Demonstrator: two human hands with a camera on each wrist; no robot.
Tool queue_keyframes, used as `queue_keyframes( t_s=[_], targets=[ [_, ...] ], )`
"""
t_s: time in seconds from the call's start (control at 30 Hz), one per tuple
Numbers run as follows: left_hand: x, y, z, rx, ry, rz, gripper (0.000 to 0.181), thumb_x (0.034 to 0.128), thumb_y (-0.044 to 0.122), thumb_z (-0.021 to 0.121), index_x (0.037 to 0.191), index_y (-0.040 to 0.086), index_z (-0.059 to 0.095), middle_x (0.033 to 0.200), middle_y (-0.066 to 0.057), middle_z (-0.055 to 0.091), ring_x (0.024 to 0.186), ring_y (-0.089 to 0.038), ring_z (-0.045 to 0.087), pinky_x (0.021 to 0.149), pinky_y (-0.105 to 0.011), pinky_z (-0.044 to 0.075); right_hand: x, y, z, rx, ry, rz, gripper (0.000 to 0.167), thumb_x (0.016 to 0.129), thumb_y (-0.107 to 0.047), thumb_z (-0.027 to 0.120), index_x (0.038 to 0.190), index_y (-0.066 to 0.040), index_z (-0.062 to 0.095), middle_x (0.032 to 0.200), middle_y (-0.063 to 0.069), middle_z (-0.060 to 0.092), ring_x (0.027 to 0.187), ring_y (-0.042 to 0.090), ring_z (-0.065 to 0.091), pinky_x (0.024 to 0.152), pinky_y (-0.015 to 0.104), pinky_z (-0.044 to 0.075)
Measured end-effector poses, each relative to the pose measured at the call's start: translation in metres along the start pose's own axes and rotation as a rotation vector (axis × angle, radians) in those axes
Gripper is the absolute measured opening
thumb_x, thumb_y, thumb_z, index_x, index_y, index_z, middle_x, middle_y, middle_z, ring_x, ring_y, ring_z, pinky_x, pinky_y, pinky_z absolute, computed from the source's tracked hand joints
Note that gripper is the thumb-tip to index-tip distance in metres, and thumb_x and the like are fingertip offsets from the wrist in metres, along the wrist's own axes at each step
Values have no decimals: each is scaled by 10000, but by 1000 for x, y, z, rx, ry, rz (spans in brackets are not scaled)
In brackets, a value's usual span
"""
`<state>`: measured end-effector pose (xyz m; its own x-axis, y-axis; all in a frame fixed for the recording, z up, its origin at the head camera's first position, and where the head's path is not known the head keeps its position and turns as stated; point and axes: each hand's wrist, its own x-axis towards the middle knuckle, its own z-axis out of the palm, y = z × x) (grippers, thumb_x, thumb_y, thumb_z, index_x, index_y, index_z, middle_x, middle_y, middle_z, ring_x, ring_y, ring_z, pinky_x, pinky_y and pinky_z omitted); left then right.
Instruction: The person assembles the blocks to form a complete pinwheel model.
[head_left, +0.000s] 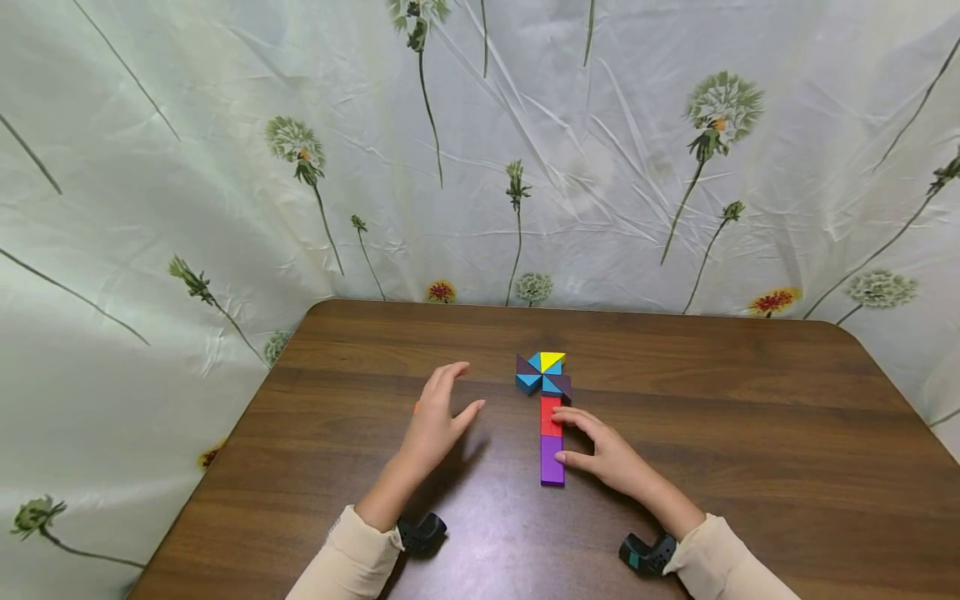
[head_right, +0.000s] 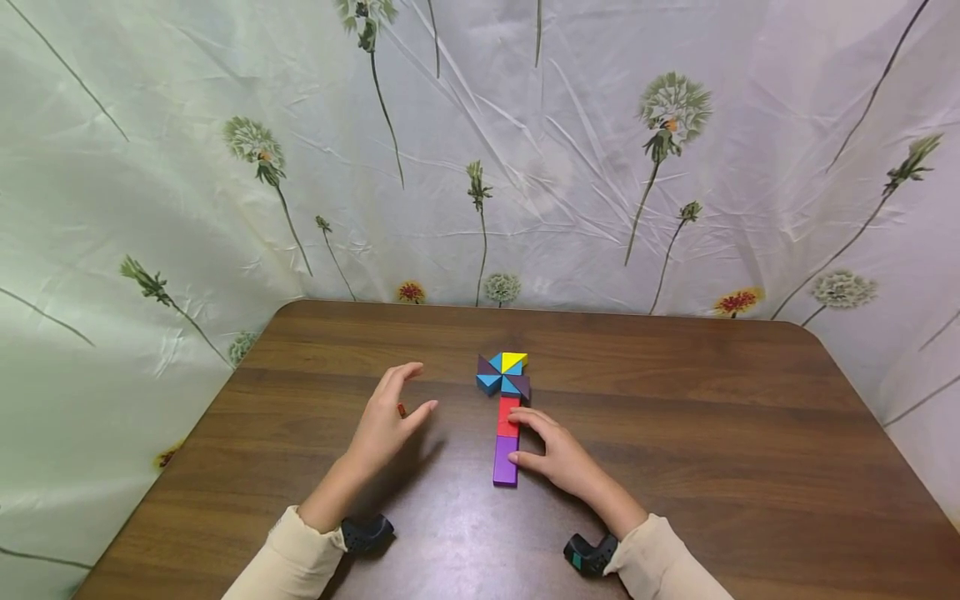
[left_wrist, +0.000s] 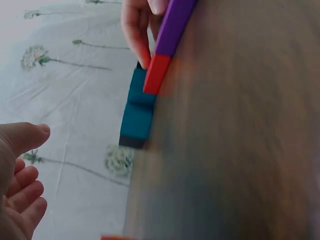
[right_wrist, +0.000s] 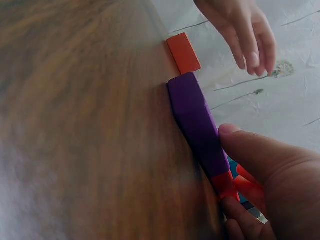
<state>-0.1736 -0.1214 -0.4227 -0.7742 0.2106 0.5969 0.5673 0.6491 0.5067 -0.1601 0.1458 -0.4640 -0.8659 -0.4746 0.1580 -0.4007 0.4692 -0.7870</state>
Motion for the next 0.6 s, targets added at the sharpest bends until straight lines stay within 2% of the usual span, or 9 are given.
queue_keyframes(
  t_s=[0.07,0.17,0.23,0.47,0.6],
  targets=[
    [-4,-5,-5,16,18,7,542,699,53,765,1160,-41,497,1073,-117,535,880,-241,532,767,-331,452,0,0,0,0,-1,1,491,786,-283,696,1221,-136,523,1321,29,443,1230,259,363,977,492,294],
    [-8,-12,-12,37,9,-19,541,697,58,768,1159,-37,502,1072,-119,537,887,-246,530,767,-343,450,0,0,0,3,0,-2,489,786,-282,696,1219,-134,524,1319,31,445,1228,258,365,977,492,294],
    [-10,-16,-17,47,-14,-44,546,696,69,771,1159,-37,503,1073,-125,538,1000,-271,504,840,-393,426,0,0,0,4,1,-4,489,785,-279,697,1219,-134,524,1318,32,446,1228,257,366,977,490,295],
    [-10,-33,-33,59,-181,-157,537,700,99,771,1157,-20,516,1120,-151,527,1057,-316,478,901,-441,383,0,-1,0,10,0,-2,488,786,-276,697,1220,-131,525,1320,31,444,1230,255,363,979,485,293],
    [-11,-40,-40,78,-282,-214,533,715,116,761,1164,-32,515,1130,-149,525,1057,-305,479,886,-434,395,0,-1,0,10,-1,-4,488,788,-275,695,1221,-128,524,1321,32,442,1230,255,364,979,485,293]
  ],
)
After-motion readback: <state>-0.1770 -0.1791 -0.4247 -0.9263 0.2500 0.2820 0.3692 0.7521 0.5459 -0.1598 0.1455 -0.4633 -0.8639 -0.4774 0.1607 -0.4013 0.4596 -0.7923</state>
